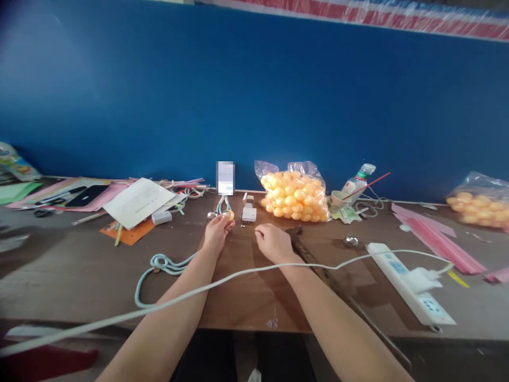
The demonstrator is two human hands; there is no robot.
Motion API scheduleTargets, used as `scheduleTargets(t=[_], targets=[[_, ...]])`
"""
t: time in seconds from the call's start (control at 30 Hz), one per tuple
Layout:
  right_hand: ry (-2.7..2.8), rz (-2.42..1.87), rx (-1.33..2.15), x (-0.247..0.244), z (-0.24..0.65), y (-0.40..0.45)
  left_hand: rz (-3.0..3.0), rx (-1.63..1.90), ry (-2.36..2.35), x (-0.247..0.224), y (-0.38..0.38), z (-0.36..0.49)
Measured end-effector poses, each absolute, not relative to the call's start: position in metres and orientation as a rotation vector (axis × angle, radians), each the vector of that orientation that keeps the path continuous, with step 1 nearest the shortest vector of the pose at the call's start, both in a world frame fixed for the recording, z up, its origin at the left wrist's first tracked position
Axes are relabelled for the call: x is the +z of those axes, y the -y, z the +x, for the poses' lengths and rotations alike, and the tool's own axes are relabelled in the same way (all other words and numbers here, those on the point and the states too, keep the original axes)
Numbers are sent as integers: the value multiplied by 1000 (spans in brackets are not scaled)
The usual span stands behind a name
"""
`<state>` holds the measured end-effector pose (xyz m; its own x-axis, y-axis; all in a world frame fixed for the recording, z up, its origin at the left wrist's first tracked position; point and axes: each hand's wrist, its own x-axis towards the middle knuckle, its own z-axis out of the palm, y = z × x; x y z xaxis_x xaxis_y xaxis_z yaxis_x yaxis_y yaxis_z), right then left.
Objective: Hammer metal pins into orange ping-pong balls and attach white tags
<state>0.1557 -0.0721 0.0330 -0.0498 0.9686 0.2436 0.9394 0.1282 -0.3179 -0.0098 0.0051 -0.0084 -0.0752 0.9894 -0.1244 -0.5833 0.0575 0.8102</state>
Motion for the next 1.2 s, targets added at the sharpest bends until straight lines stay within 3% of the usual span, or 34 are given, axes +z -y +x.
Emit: scheduleTargets(t=[0.3,0.67,0.93,1.2], targets=[[2185,-2025,107,21,119,23,592,1447,-925,-9,-8,-8],[1973,-2009,218,6,122,15,571,1397,-921,-4,-3,-6],[1350,-1408,960,9,143,25,548,1319,-777,-10,-2,-6],[994,-1187,1169,-2,146,41,522,1302,-792,-4,4,-6]])
